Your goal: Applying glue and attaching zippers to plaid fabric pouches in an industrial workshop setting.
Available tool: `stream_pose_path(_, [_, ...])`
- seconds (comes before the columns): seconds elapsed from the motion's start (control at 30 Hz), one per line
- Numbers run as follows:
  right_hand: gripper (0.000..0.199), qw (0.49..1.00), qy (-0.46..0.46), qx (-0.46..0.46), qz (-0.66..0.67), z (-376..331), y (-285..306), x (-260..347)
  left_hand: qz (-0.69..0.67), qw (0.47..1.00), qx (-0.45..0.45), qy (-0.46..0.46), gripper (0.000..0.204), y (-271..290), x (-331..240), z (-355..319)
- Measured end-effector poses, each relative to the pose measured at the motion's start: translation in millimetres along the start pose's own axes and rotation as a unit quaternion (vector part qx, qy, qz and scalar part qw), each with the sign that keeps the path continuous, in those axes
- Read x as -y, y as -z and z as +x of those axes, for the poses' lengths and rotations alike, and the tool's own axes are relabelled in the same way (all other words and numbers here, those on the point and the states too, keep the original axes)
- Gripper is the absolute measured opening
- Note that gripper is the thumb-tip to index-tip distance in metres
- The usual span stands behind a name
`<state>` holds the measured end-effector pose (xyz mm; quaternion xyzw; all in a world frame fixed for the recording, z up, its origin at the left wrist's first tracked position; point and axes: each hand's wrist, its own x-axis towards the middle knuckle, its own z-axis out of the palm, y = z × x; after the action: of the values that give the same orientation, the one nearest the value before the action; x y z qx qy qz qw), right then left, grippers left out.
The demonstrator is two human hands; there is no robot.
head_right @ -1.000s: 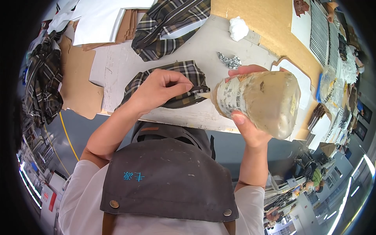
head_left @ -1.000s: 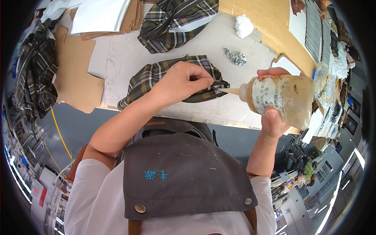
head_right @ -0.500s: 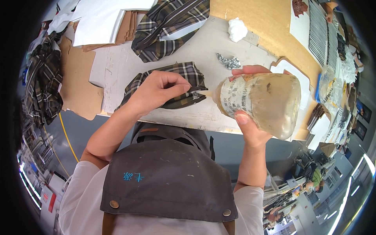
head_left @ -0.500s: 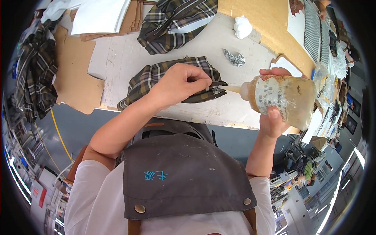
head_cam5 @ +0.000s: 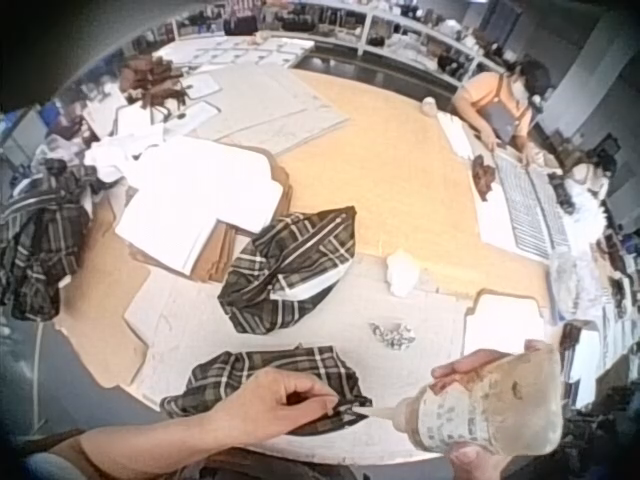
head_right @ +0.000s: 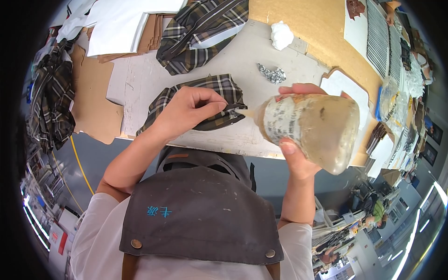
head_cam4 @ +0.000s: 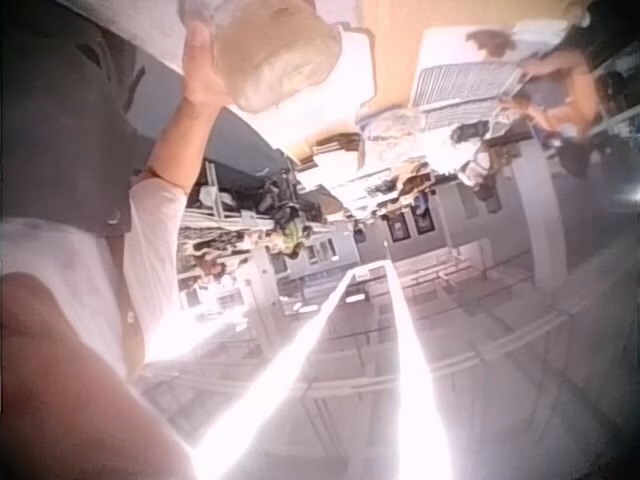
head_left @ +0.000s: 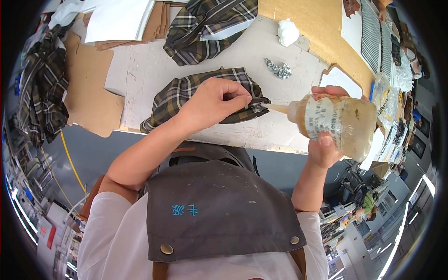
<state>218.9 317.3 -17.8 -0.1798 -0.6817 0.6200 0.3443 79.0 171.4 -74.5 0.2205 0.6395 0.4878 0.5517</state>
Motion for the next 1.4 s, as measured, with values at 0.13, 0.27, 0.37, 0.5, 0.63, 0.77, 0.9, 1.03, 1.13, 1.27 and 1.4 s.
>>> stream_pose_path(0.13, [0.090, 1.000, -0.003, 0.007, -0.018, -2.1, -3.6, 1.1, 0.004, 1.000, 0.000, -0.005, 0.017, 0.2, 2.6, 1.2])
stream_pose_path(0.27, [0.091, 1.000, -0.003, 0.007, -0.009, -3.3, 1.3, 0.3, -0.012, 1.000, 0.007, -0.003, 0.017, 1.3, 3.1, 2.0])
stream_pose_path(0.37, [0.093, 0.999, 0.007, 0.031, -0.012, -3.6, 0.3, -0.6, -0.010, 1.000, 0.005, 0.008, 0.017, 2.2, 1.1, 1.1])
stream_pose_path(0.5, [0.092, 1.000, 0.009, 0.014, -0.018, -5.1, -1.4, 1.1, -0.017, 1.000, 0.004, 0.012, 0.017, 2.3, 2.0, 1.6])
stream_pose_path(0.63, [0.093, 0.998, 0.031, 0.042, -0.034, -5.9, 2.1, -2.6, -0.027, 0.999, 0.003, 0.022, 0.017, 2.3, 5.3, 1.4])
stream_pose_path(0.77, [0.092, 0.999, 0.032, -0.002, -0.018, -5.9, 3.4, -2.0, -0.040, 0.999, -0.001, 0.035, 0.018, 3.1, 3.3, 1.1])
stream_pose_path(0.9, [0.090, 1.000, 0.031, 0.003, 0.001, -6.3, 1.7, -0.7, -0.043, 0.998, -0.004, 0.037, 0.018, 3.1, 5.4, 0.6])
stream_pose_path(1.03, [0.090, 0.999, 0.014, -0.043, 0.016, -6.7, -1.1, 2.8, -0.042, 0.998, -0.006, 0.036, 0.017, 3.0, 4.7, -0.4])
stream_pose_path(1.13, [0.091, 0.999, 0.014, -0.018, 0.024, -6.4, -3.2, -0.5, -0.034, 0.999, -0.005, 0.033, 0.017, 2.5, 1.9, -1.9])
stream_pose_path(1.27, [0.092, 1.000, 0.019, -0.024, -0.001, -6.1, -5.7, -1.7, -0.026, 1.000, -0.010, 0.010, 0.018, 1.4, 1.3, -3.3])
stream_pose_path(1.4, [0.092, 1.000, 0.010, -0.004, 0.022, -7.5, -7.1, -3.3, -0.023, 1.000, -0.011, -0.001, 0.018, 0.5, 0.5, -4.0])
